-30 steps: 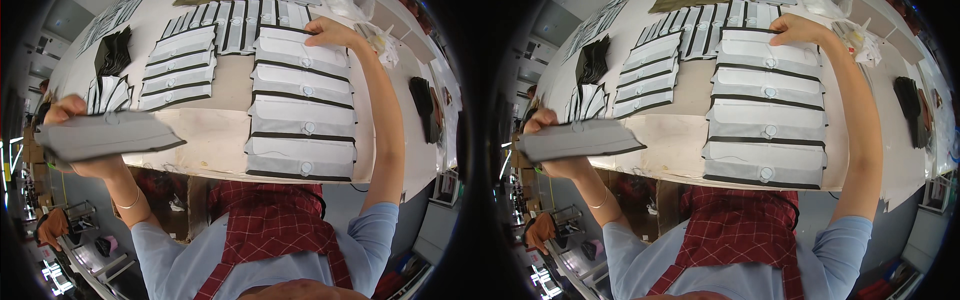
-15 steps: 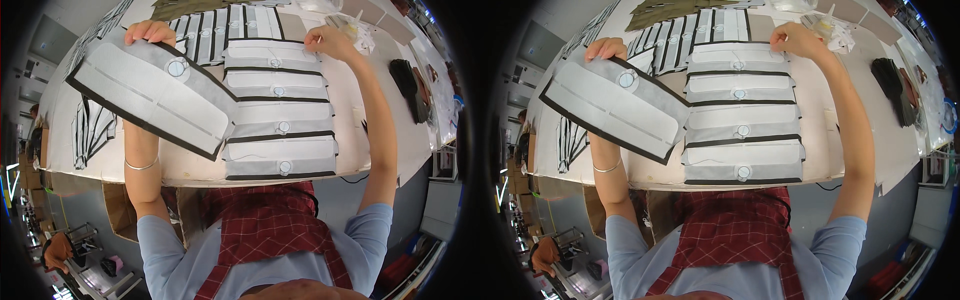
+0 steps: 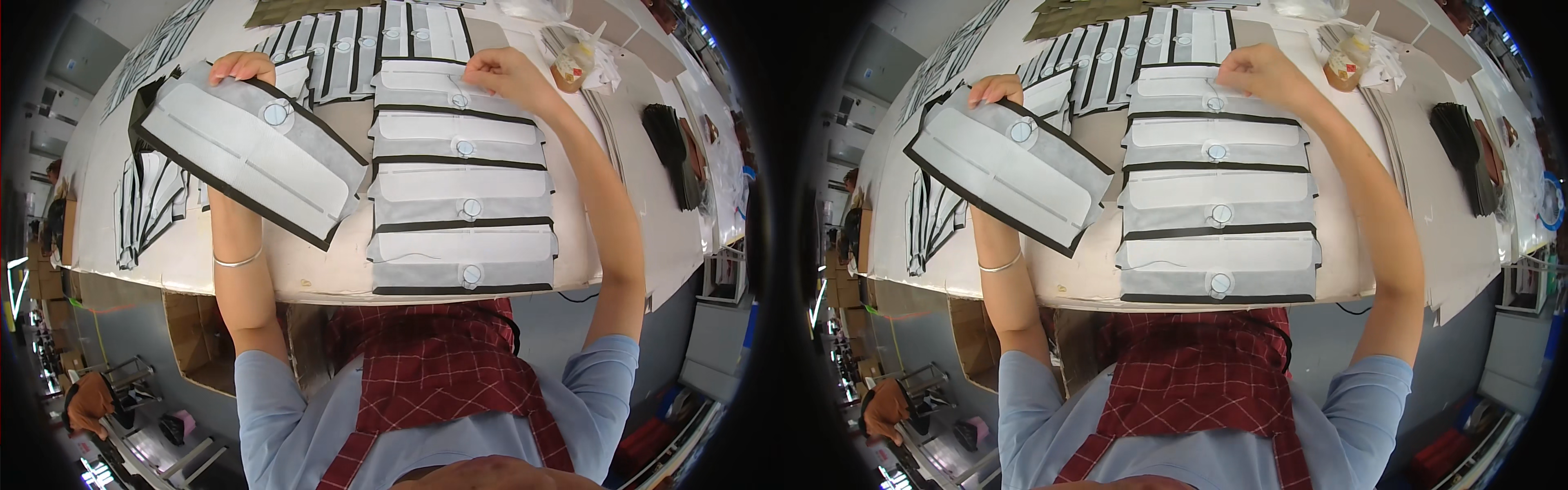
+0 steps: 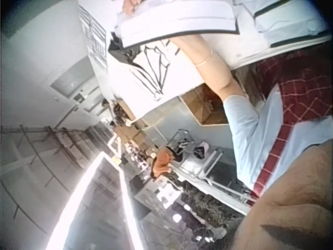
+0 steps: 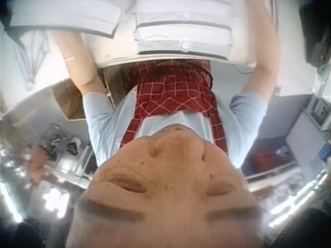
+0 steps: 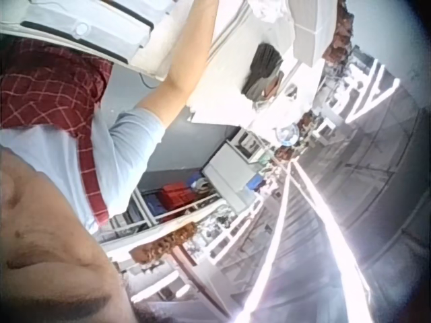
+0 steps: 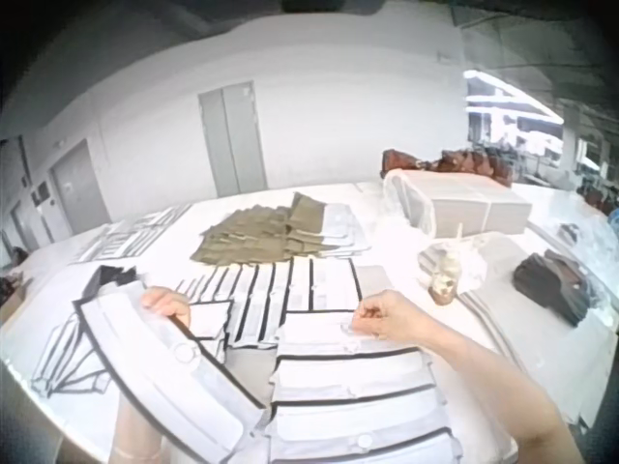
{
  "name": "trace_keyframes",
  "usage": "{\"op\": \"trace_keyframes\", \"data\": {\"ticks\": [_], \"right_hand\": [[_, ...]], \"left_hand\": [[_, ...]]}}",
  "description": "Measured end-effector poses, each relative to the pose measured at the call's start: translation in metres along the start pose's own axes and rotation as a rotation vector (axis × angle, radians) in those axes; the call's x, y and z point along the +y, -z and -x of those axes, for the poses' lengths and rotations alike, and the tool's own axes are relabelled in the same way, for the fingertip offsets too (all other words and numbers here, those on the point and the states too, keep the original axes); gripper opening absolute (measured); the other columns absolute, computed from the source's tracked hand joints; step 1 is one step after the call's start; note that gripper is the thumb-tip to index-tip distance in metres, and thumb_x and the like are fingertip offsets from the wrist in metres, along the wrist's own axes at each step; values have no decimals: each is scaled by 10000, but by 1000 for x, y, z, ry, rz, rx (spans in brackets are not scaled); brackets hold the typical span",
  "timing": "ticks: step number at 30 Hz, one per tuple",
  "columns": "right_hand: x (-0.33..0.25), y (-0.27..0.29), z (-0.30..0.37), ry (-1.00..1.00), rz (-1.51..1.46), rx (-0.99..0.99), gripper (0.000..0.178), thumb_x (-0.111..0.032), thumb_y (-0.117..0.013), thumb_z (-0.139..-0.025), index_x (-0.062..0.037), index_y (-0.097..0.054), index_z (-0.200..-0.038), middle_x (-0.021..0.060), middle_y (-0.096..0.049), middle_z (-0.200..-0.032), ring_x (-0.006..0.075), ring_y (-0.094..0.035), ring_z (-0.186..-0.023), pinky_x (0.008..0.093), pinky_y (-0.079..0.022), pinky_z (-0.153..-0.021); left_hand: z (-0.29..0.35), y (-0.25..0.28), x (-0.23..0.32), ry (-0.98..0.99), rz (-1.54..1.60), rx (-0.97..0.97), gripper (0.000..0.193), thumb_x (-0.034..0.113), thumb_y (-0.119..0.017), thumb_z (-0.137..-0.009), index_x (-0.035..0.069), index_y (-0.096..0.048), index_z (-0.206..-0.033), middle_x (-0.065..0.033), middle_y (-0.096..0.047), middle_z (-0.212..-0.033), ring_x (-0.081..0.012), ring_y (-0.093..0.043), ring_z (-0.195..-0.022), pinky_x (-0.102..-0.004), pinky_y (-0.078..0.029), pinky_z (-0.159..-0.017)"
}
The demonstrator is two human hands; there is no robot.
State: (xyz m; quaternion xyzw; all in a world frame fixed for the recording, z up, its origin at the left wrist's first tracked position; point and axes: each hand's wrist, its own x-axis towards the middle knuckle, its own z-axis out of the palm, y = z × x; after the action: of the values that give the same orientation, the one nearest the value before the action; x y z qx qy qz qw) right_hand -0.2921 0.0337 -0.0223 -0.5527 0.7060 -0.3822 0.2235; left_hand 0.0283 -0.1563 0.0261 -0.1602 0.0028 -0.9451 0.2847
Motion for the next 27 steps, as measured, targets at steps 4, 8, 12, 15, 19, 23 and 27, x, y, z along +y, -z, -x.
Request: {"op": "trace_keyframes", "data": {"ticks": [4,8,12,15,19,23,27], "right_hand": [[-2,-18,-9,-75,128,16,127,-119,-697,-925,1,-713,-889,-10,-644,-751,63,-540,-687,224,-456,-627],[-4,-26,-7,-10,226,33,125,-112,-683,-933,6,-722,-915,1,-667,-766,66,-555,-697,237,-465,-645],[9,-21,-5,52,202,50,163,-166,-662,-937,-7,-698,-935,2,-644,-785,99,-554,-711,266,-458,-662],[-19,-9,7,41,28,71,158,-188,-626,-988,-34,-630,-953,-77,-492,-784,52,-416,-705,223,-368,-623],[-90,-33,60,124,-84,-205,102,-130,-646,-966,-37,-645,-922,-58,-541,-792,62,-460,-710,239,-394,-631],[-129,-83,108,295,-20,-396,65,-78,-693,-915,-16,-675,-903,15,-609,-791,121,-530,-697,271,-434,-628],[-120,-103,125,271,32,-346,84,-82,-717,-886,-4,-701,-914,85,-638,-811,186,-571,-678,294,-455,-612]], "left_hand": [[4,0,2,-32,-15,-23,97,129,-415,-919,50,-429,-864,-56,-475,-825,-198,-413,-809,-311,-396,-837],[4,1,10,-38,-16,-38,106,131,-418,-909,51,-435,-841,-57,-472,-823,-200,-421,-814,-310,-400,-831],[6,-4,10,-38,-7,-23,116,147,-421,-901,57,-438,-830,-58,-474,-821,-201,-428,-822,-311,-397,-838],[14,-12,24,29,33,-87,155,192,-422,-906,57,-435,-829,-61,-477,-819,-202,-431,-826,-317,-392,-845],[40,-38,33,-101,73,-19,176,159,-505,-875,76,-448,-731,-45,-483,-737,-183,-433,-772,-294,-387,-786],[57,-48,82,-90,6,-61,301,75,-504,-917,107,-489,-618,-6,-533,-619,-178,-476,-708,-282,-428,-709],[73,-31,132,63,-21,-292,263,53,-577,-859,127,-546,-608,22,-617,-720,-151,-513,-746,-264,-445,-716]]}}
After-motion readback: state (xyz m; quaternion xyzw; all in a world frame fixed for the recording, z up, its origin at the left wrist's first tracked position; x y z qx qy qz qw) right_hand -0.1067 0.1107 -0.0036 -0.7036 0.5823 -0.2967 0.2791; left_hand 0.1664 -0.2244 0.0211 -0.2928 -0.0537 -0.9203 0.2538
